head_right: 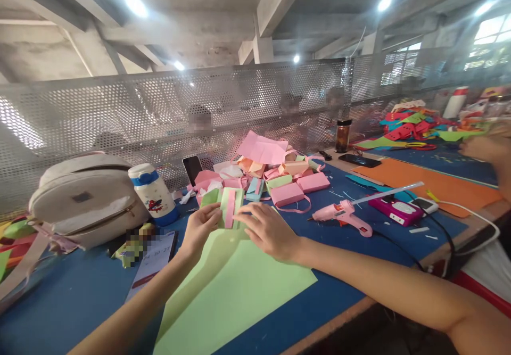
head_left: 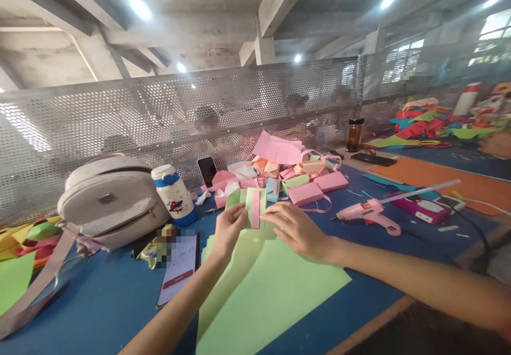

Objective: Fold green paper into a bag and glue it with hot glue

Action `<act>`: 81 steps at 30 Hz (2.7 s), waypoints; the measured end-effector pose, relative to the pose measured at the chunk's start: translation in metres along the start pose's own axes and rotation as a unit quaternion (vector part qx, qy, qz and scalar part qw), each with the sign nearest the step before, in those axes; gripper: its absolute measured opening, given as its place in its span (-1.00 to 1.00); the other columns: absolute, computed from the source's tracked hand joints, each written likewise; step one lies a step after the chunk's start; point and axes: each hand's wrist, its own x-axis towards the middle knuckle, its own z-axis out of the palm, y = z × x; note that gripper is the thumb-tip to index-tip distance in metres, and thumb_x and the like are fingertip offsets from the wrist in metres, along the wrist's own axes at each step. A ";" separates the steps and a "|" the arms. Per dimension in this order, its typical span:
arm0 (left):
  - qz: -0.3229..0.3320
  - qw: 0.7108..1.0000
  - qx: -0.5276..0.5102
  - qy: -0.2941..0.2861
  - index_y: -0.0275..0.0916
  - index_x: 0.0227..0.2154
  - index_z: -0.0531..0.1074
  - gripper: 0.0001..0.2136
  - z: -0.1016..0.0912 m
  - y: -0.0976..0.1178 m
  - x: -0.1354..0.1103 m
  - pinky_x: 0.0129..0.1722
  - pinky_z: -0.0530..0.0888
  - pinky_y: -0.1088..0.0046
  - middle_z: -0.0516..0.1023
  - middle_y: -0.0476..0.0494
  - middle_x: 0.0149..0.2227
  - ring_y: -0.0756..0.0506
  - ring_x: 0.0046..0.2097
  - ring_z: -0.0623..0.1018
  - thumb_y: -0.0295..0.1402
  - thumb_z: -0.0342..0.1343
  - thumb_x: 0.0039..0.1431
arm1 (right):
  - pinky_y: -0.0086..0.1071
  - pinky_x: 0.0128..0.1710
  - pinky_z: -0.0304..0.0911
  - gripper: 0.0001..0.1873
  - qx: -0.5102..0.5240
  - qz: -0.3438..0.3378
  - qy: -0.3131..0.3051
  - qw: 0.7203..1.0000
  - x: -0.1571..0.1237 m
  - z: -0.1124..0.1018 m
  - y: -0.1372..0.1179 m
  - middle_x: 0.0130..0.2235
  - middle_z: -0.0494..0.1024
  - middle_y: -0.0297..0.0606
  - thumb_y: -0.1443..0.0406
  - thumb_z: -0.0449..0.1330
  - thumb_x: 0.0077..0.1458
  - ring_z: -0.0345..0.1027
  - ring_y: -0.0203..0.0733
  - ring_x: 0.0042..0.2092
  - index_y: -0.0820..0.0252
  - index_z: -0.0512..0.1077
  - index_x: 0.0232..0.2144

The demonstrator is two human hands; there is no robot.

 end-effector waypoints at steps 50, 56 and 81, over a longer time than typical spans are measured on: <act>0.326 0.911 0.246 0.063 -0.20 -0.20 0.61 -0.77 0.014 -0.011 -0.087 -0.45 0.56 0.59 0.70 -0.13 -0.37 -0.10 -0.42 0.68 -0.50 0.11 0.14 | -0.26 -0.24 0.20 -0.90 0.110 0.010 0.205 0.972 -0.006 -0.017 -0.010 -0.38 0.43 -0.31 0.26 0.25 0.22 0.30 -0.16 -0.28 0.12 0.43 -0.35; 0.318 0.909 0.262 0.063 -0.14 -0.22 0.64 -0.75 0.014 -0.007 -0.086 -0.45 0.57 0.54 0.70 -0.16 -0.34 -0.14 -0.40 0.69 -0.46 0.09 0.12 | -0.25 -0.26 0.21 -0.90 0.124 0.017 0.205 0.971 -0.007 -0.015 -0.010 -0.39 0.43 -0.30 0.27 0.27 0.20 0.30 -0.14 -0.30 0.11 0.41 -0.33; 0.096 0.992 0.043 0.075 -0.25 -0.24 0.59 -0.75 0.016 -0.008 -0.079 -0.40 0.58 0.47 0.68 -0.18 -0.31 -0.14 -0.35 0.66 -0.20 0.24 0.08 | -0.28 -0.21 0.16 -0.83 0.030 -0.035 0.127 0.991 -0.011 -0.011 -0.007 -0.29 0.45 -0.26 0.31 0.16 0.29 0.26 -0.16 -0.24 0.01 0.55 -0.17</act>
